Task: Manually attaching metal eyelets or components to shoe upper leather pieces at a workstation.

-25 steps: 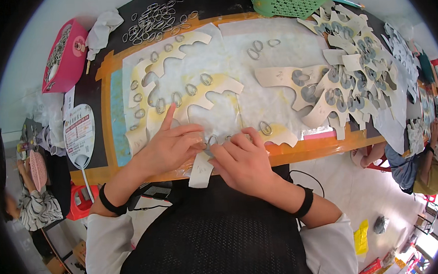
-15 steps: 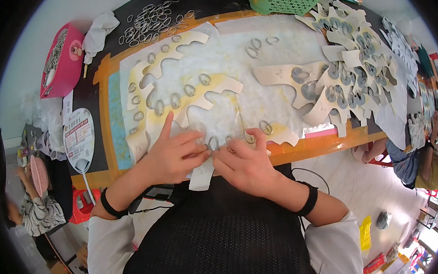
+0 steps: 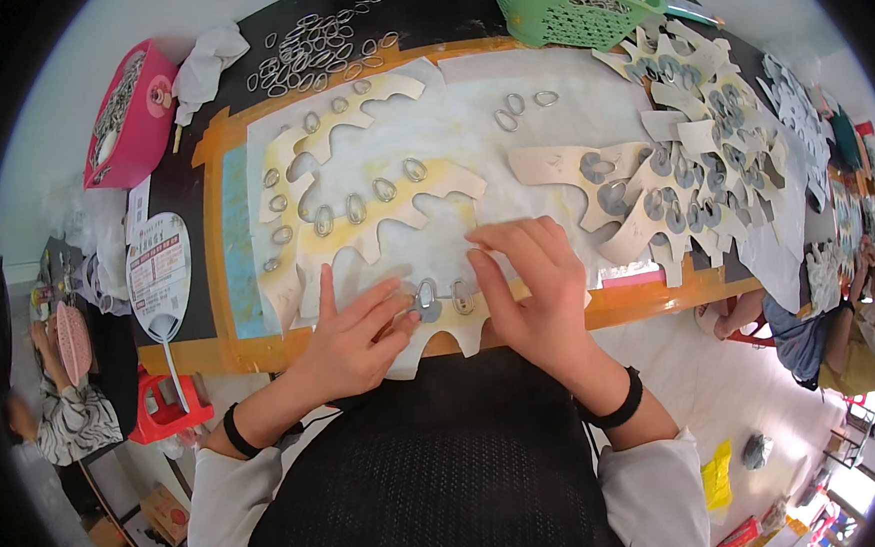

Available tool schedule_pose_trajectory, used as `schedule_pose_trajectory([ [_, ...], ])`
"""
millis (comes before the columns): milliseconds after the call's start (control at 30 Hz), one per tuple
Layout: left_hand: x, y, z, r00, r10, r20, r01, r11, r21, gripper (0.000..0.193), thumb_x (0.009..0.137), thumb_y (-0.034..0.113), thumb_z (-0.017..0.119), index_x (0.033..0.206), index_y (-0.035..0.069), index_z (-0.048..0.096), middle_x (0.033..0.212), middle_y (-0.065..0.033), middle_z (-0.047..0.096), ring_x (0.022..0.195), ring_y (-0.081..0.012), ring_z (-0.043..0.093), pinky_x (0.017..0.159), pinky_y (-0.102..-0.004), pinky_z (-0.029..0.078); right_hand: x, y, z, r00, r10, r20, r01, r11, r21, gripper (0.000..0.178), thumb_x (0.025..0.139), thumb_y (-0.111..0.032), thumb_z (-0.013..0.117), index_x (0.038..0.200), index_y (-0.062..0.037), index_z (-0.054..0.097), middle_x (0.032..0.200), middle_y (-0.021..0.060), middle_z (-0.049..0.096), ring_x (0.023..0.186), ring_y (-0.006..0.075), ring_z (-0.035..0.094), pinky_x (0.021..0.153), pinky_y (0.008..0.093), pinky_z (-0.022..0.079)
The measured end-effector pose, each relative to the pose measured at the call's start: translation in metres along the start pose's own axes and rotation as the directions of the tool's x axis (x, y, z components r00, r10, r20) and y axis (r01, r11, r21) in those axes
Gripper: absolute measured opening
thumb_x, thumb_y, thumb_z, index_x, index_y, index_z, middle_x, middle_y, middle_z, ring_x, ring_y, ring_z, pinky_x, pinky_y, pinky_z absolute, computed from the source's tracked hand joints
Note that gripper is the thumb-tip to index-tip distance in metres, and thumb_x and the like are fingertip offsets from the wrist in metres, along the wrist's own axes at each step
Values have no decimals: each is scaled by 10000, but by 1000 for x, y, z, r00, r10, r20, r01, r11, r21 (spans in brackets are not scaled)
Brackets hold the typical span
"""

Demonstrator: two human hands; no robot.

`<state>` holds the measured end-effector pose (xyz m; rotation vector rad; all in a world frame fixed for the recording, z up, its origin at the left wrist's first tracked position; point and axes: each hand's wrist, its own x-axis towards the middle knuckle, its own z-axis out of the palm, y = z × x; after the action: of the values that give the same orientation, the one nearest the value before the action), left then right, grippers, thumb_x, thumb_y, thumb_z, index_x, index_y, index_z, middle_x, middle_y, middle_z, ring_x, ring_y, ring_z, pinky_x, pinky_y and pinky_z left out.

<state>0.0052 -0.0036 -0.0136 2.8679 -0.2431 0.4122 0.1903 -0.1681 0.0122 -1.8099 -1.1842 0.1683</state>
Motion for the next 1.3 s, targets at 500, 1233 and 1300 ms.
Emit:
schedule_pose_trajectory([
  [500, 33, 5, -21, 795, -582, 171, 511, 491, -706, 177, 895, 145, 623, 775, 18, 595, 722, -116, 552, 630, -275, 539, 584, -333, 424, 18, -9, 28, 903, 79, 422, -246, 901, 358, 213, 815, -45, 685, 967, -61, 537, 763, 59, 574, 734, 211, 598, 730, 318, 465],
  [1233, 29, -5, -28, 874, -434, 217, 264, 50, -963, 186, 924, 162, 631, 897, -14, 686, 826, -61, 684, 706, -67, 598, 594, -217, 448, 38, -5, 12, 807, -129, 576, -375, 643, 668, 117, 923, -91, 623, 852, 1, 622, 850, 14, 605, 808, 95, 509, 760, 265, 406],
  [1300, 32, -7, -32, 888, -418, 191, 249, 89, -964, 203, 945, 169, 614, 897, -12, 691, 736, -52, 673, 620, -70, 582, 544, -219, 442, 37, -6, 14, 809, -97, 580, -437, 563, 702, 75, 927, -83, 612, 905, -12, 617, 842, -3, 592, 805, 86, 506, 750, 255, 399],
])
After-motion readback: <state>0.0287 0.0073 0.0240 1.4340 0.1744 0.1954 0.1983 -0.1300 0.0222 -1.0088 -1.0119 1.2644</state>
